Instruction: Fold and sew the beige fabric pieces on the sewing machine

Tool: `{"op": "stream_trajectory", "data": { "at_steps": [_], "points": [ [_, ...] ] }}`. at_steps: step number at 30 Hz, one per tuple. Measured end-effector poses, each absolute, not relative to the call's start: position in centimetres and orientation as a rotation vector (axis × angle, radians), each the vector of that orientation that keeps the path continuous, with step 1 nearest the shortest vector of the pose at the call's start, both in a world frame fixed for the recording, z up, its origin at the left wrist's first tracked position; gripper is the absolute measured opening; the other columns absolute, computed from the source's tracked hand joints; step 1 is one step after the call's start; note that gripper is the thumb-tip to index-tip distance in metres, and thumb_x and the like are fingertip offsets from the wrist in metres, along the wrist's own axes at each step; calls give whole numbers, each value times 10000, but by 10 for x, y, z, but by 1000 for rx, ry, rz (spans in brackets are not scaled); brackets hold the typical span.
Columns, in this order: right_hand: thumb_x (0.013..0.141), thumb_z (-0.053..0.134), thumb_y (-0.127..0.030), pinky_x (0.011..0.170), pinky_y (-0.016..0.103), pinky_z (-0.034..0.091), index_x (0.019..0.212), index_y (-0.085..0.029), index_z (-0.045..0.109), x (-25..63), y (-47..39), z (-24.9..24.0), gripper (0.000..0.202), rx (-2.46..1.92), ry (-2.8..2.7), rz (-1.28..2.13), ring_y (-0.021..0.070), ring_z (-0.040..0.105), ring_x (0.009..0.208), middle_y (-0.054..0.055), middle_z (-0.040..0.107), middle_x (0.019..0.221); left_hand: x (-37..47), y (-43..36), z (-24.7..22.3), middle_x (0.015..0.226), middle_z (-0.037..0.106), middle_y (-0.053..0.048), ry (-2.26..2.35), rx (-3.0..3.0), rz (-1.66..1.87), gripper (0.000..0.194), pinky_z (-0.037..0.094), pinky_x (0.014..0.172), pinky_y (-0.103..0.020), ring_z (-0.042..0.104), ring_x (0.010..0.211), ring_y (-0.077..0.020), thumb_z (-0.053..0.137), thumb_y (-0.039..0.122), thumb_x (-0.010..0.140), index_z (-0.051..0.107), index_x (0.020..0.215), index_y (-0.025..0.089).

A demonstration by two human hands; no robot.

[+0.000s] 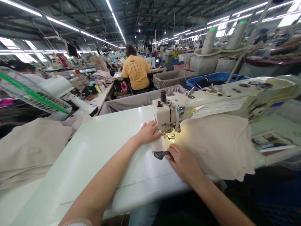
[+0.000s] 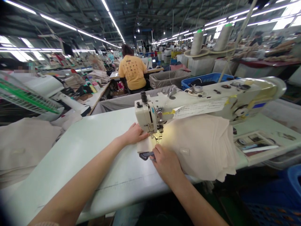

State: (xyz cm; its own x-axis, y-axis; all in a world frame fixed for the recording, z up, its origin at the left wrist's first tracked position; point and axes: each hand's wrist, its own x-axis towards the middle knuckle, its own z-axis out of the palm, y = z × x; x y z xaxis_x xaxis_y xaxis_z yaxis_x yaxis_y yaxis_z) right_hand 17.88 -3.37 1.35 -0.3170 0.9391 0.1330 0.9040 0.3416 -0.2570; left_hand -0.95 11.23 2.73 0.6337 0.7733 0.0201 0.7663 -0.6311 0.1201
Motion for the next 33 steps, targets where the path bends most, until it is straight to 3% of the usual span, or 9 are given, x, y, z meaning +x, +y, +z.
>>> {"op": "stream_trajectory", "data": {
  "at_steps": [8,14,18,21,24,27,33],
  "points": [
    [985,555,-213,647,287,442,988,-204,660,180,-34,16,105,-1640,-2342,228,181,675,836,35,692,1077,-8,109,31,1380,587,-105,1309,2761,138,369,377,1095,-464,506,1295,-292,519,447,973,629,1257,239],
    [1000,538,-229,650,276,435,994,-208,664,182,-31,15,128,-1623,-2324,265,175,672,838,28,690,1053,-11,114,26,1414,564,-106,1306,2777,138,406,379,1094,-470,494,1312,-288,511,452,976,584,1321,251],
    [1007,530,-238,639,271,426,1001,-211,664,182,-26,16,137,-1617,-2314,274,165,674,815,24,691,1053,-10,116,29,1405,567,-97,1353,2779,83,404,367,1109,-511,501,1305,-293,497,445,982,564,1338,267],
    [1005,530,-236,647,274,434,993,-212,672,183,-26,19,144,-1624,-2321,291,167,683,821,26,698,1059,-4,103,32,1300,622,-104,1429,2805,79,312,352,1122,-559,527,1268,-304,482,383,997,629,1233,241],
    [1001,531,-226,664,276,455,1045,-213,675,185,-29,22,151,-1635,-2342,289,177,698,849,32,698,1146,2,75,31,1094,670,-134,1372,2849,158,262,469,1029,-476,610,1116,-281,437,220,994,688,1051,167],
    [1002,526,-224,681,285,481,1138,-214,665,186,-33,23,195,-1665,-2366,290,192,714,867,42,687,1242,3,42,27,1020,671,-108,1060,2864,239,228,544,920,-383,635,1026,-244,459,132,957,682,991,162],
    [1011,505,-219,689,283,498,1217,-218,642,185,-34,29,247,-1708,-2383,311,205,726,897,51,689,1270,-4,20,26,1047,668,-116,773,2890,361,240,534,994,-365,615,1124,-235,428,132,989,663,1032,147]
  ]
}}
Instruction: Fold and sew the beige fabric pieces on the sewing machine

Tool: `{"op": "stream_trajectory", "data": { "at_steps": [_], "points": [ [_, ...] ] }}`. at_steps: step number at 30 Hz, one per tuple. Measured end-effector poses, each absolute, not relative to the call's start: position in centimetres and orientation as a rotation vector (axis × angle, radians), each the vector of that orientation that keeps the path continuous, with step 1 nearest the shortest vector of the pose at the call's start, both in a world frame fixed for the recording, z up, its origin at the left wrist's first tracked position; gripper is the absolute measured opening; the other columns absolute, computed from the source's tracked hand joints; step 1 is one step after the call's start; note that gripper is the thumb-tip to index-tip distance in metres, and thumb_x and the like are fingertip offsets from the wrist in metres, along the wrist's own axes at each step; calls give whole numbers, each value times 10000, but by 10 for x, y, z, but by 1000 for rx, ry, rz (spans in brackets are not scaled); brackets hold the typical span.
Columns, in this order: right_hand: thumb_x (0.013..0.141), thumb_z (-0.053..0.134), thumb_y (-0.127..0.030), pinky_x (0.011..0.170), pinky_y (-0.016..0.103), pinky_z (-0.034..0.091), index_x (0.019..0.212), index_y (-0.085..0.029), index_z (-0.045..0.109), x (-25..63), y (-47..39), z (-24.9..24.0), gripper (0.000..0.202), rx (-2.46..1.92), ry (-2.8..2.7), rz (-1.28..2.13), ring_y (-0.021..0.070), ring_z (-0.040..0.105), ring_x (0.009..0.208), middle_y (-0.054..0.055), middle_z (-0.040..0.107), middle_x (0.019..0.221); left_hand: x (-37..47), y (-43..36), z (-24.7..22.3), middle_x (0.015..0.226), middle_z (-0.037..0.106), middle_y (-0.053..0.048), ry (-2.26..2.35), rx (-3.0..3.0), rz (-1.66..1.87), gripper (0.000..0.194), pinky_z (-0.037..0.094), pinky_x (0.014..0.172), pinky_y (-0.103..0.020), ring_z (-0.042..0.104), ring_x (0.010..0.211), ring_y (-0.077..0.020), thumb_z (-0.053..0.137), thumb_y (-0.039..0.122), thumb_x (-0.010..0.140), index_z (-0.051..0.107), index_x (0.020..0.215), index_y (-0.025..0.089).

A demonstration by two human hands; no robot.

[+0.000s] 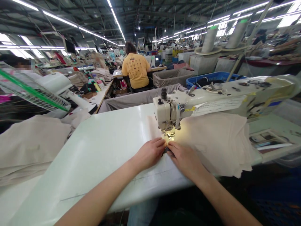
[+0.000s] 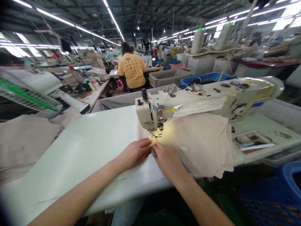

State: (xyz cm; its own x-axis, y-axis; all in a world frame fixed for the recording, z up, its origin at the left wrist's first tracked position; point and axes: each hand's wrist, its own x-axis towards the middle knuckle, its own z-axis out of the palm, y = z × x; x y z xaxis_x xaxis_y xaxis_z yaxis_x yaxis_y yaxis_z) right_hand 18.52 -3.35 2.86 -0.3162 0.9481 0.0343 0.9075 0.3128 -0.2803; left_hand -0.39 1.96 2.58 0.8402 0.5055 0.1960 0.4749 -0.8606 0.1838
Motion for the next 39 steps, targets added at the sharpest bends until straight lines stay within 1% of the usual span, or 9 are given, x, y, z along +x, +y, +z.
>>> {"op": "stream_trajectory", "data": {
  "at_steps": [4,9,16,23,27,30,33,36,39],
  "points": [
    [1007,508,-216,697,288,508,1200,-216,651,183,-28,34,240,-1721,-2376,314,215,726,906,45,698,1250,-6,30,30,1065,672,-115,764,2876,337,247,535,1003,-361,622,1118,-237,426,114,974,667,1020,145],
    [1009,490,-221,751,311,535,1288,-215,620,181,-17,32,308,-1729,-2359,308,233,725,954,66,665,1332,-8,44,28,1097,672,-117,755,2871,372,265,539,1012,-374,628,1134,-239,420,120,967,665,1064,152],
    [1008,487,-232,821,326,546,1284,-220,642,179,-12,28,316,-1756,-2343,342,250,714,1033,74,633,1388,-8,59,25,1121,683,-123,771,2880,450,274,539,1020,-387,639,1127,-241,402,146,991,672,1039,148],
    [1009,485,-240,878,349,538,1282,-223,651,181,-20,29,320,-1735,-2336,371,254,689,1088,77,620,1402,-10,63,19,1180,675,-143,789,2878,505,303,532,1044,-406,622,1184,-248,391,163,1003,651,1156,134],
    [1005,493,-229,880,338,535,1279,-222,649,182,-23,29,316,-1734,-2348,378,251,679,1108,78,611,1413,-12,62,14,1251,652,-146,811,2866,562,328,528,1055,-409,607,1213,-246,391,175,1003,626,1229,135],
    [1005,492,-233,849,324,539,1266,-228,655,182,-23,30,307,-1750,-2350,370,244,693,1070,64,603,1427,-12,61,12,1264,648,-147,813,2864,571,345,527,1053,-410,604,1215,-246,383,176,1004,617,1253,138],
    [1005,491,-232,830,329,545,1259,-217,658,182,-24,29,304,-1747,-2342,357,244,703,1035,61,617,1410,-13,61,12,1285,636,-137,901,2855,588,336,529,1037,-423,606,1203,-249,411,191,997,611,1265,166],
    [1004,492,-229,835,328,544,1247,-213,664,182,-24,28,299,-1730,-2327,360,245,700,1045,66,638,1380,-13,58,17,1265,633,-132,1029,2866,517,311,529,1010,-432,606,1160,-259,460,220,992,601,1264,167],
    [1009,482,-232,844,322,540,1260,-214,658,183,-27,27,307,-1721,-2309,369,240,699,1050,78,642,1370,-11,46,27,1156,646,-121,1140,2907,330,292,536,947,-443,598,1082,-275,504,279,992,601,1246,171]
  ]
}}
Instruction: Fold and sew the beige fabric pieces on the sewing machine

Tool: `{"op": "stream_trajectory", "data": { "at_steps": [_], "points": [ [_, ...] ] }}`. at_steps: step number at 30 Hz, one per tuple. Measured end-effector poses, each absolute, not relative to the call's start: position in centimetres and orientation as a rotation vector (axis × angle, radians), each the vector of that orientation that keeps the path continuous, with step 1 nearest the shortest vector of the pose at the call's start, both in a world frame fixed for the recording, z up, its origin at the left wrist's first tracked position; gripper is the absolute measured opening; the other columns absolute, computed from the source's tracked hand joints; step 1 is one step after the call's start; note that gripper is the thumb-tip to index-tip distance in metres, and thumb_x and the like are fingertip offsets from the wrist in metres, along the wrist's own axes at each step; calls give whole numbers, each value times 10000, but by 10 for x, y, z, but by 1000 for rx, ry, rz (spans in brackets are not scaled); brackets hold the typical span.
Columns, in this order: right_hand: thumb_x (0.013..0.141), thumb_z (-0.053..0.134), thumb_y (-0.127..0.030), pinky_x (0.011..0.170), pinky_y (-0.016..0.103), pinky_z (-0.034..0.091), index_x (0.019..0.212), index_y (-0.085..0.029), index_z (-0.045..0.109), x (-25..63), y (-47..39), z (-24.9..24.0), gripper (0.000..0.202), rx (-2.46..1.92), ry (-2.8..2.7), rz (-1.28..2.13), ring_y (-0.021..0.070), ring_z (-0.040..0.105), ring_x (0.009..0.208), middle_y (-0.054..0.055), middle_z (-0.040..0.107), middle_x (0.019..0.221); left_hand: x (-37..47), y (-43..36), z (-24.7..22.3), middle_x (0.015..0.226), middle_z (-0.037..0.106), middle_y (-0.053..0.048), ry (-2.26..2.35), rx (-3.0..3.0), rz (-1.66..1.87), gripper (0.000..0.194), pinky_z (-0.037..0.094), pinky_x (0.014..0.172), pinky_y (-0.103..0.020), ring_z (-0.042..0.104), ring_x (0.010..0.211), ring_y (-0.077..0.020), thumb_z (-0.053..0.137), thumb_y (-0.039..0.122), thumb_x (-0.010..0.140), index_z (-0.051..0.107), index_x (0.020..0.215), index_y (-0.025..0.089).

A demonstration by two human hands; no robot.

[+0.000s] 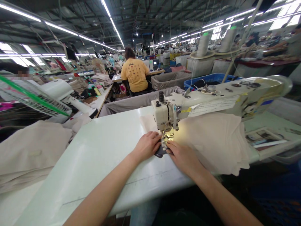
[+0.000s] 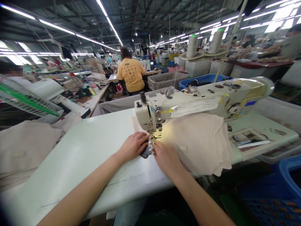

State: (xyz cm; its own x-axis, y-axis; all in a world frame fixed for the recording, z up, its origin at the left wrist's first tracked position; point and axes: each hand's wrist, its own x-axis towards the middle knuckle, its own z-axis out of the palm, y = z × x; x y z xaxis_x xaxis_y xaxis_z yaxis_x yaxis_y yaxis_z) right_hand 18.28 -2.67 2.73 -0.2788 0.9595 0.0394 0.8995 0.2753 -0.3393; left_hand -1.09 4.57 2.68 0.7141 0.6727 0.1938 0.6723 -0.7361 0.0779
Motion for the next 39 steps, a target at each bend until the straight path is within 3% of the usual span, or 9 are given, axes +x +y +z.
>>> {"op": "stream_trajectory", "data": {
  "at_steps": [4,11,17,22,33,39],
  "points": [
    [1003,488,-225,849,323,542,1291,-201,637,187,-33,27,325,-1680,-2287,368,240,700,1049,82,642,1365,-3,11,37,1037,628,-106,1200,2920,145,272,536,850,-430,575,985,-277,546,400,976,625,1110,178],
    [995,499,-214,809,315,562,1232,-208,673,193,-47,15,294,-1616,-2317,336,222,724,981,81,668,1320,3,-22,37,1119,632,-106,1059,2938,91,222,524,859,-413,569,1015,-266,506,282,983,582,1157,167],
    [1011,475,-198,817,334,569,1290,-176,637,190,-52,12,324,-1668,-2397,294,232,723,979,107,638,1370,-4,-17,30,1186,640,-112,978,2935,204,268,523,933,-448,585,1089,-271,467,262,1001,569,1234,177],
    [1019,452,-192,802,313,543,1229,-188,661,188,-47,18,297,-1720,-2417,331,219,716,960,101,650,1333,-8,-11,26,1187,627,-127,857,2890,360,258,504,1038,-458,548,1227,-282,457,257,1000,586,1206,172],
    [1008,425,-161,740,289,481,1200,-195,638,184,-22,35,289,-1783,-2387,347,214,705,923,87,682,1229,-6,23,25,1033,622,-112,862,2883,379,266,559,930,-395,629,1035,-241,407,290,1025,647,1012,176],
    [1023,427,-211,699,281,477,1174,-207,646,181,-12,30,266,-1775,-2363,302,214,716,891,77,687,1245,-9,49,25,1131,630,-132,865,2871,400,289,548,967,-390,642,1052,-233,398,257,1025,665,1075,161]
  ]
}}
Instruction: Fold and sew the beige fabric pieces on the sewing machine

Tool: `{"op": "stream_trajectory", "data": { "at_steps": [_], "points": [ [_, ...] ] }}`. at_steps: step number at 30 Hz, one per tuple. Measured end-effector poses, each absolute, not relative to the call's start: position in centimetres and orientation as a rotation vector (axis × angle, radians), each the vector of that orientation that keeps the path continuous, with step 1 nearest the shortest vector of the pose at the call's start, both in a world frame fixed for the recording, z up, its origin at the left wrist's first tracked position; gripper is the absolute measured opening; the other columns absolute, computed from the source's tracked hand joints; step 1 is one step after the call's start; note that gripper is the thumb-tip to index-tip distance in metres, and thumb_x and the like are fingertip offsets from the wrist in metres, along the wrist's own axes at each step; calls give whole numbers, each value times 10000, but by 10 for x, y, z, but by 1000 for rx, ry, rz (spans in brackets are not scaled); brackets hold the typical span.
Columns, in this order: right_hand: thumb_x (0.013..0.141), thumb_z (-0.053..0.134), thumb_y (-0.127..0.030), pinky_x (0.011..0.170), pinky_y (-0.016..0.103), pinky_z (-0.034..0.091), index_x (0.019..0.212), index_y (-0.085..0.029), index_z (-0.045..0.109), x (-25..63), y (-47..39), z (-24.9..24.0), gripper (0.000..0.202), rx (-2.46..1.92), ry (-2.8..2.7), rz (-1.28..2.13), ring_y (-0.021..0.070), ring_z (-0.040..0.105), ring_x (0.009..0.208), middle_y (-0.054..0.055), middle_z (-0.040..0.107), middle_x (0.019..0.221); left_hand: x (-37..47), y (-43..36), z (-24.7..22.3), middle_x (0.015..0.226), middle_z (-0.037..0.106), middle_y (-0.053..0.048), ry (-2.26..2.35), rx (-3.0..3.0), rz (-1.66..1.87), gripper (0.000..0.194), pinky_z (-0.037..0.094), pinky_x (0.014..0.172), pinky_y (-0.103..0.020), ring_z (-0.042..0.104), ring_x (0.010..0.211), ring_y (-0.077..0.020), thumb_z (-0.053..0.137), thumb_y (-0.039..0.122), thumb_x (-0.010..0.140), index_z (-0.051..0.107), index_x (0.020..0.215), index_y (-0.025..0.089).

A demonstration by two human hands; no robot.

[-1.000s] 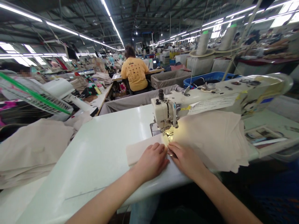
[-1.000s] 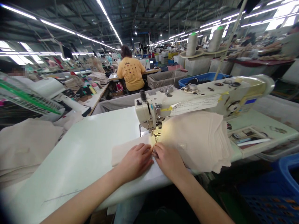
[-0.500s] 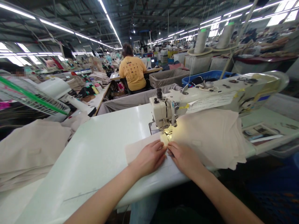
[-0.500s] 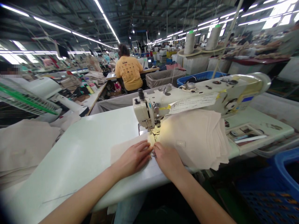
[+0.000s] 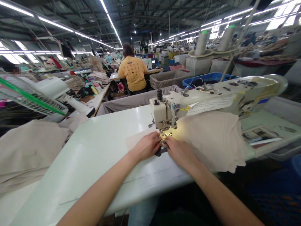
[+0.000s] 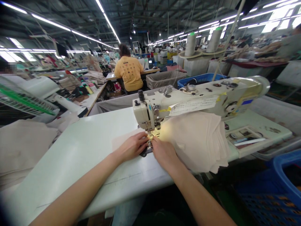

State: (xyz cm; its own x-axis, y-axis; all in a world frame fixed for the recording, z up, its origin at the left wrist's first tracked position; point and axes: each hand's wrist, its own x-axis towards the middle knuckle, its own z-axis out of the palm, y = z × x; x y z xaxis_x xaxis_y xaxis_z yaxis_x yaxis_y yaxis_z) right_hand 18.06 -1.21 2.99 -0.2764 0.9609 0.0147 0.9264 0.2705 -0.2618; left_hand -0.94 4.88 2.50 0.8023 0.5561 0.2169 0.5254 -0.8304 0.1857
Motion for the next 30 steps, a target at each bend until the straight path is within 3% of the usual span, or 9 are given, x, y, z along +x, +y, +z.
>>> {"op": "stream_trajectory", "data": {
  "at_steps": [9,23,30],
  "points": [
    [1023,449,-249,742,291,499,1166,-213,668,182,-20,29,264,-1749,-2343,322,226,716,923,69,690,1246,-12,67,26,1112,640,-124,880,2864,411,292,559,906,-370,655,1002,-236,417,272,1018,681,1104,184],
    [1017,412,-200,796,283,546,1233,-205,657,173,-36,13,326,-1746,-2314,309,198,717,943,75,648,1350,-16,69,12,1179,632,-134,873,2878,510,324,549,976,-399,640,1097,-245,411,284,1025,644,1227,188],
    [1024,399,-201,805,293,552,1255,-202,653,173,-37,14,344,-1749,-2321,311,208,715,976,84,625,1386,-16,68,13,1174,638,-133,867,2884,523,317,559,961,-394,649,1084,-241,409,281,1026,664,1191,189]
  ]
}}
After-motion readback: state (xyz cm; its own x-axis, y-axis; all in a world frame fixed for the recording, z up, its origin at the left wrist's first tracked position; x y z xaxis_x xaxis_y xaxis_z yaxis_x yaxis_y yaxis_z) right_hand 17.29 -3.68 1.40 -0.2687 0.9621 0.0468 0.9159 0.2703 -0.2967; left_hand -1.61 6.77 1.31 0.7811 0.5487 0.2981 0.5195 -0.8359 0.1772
